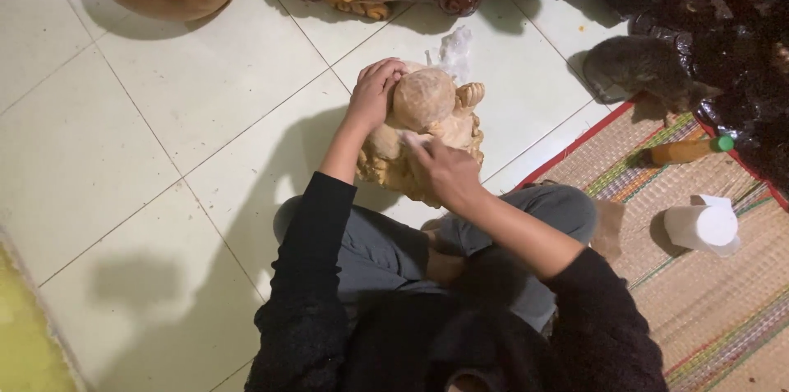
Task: Sanding and cleaning the surface of a detailed wooden sculpture by hand using a small piece of sandpaper.
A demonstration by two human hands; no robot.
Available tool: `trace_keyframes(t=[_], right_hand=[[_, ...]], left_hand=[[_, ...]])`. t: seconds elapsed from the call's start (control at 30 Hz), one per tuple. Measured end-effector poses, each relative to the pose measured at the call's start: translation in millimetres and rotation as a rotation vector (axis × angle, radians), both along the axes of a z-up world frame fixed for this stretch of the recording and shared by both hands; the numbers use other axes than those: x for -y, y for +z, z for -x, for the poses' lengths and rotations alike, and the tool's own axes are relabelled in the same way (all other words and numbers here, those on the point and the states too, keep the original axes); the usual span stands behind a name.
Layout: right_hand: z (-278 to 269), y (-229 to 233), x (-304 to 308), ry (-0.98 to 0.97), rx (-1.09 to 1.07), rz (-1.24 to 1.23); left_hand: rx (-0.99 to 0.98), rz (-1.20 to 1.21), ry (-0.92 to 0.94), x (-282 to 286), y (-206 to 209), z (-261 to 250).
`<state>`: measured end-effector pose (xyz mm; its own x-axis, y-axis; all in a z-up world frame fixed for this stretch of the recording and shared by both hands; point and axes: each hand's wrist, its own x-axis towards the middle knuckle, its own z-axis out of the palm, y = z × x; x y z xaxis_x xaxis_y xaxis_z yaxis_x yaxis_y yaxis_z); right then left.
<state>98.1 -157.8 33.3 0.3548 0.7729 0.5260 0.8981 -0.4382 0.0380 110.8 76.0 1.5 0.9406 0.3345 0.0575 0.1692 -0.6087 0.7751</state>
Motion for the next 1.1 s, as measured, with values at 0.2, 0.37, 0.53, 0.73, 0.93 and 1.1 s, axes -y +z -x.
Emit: trace_keyframes(t=[0.2,0.37,0.53,0.73,0.93,1.1], right_hand=[[-12.4,-3.3,8.6,0.072,0.151,0.037],[-15.8,-30.7,45.4,0.12,0.067,0.081],[-13.6,-38.0,-10.3,0.117,0.062,0.066],[-14.7,-26.5,27.0,0.162,0.112,0.024],[-2.8,-23.6,52.3,0.175,-0.038,-0.006],[-8.3,-25.9,1.4,0.08,-0.04,-0.096]], left_hand=[[0.081,-0.027,-0.053,0.9,3.7,3.6],[0.021,-0.004,-0.011,2.1,4.7,1.6],[0.015,0.024,0.014,2.3,6.8,3.0],[0.056,0.036,-0.018,5.7,14.0,6.5],[0.118,0.019,-0.021,9.0,21.7,9.9],[0.124,0.044,-0.016,5.2,15.9,10.4]])
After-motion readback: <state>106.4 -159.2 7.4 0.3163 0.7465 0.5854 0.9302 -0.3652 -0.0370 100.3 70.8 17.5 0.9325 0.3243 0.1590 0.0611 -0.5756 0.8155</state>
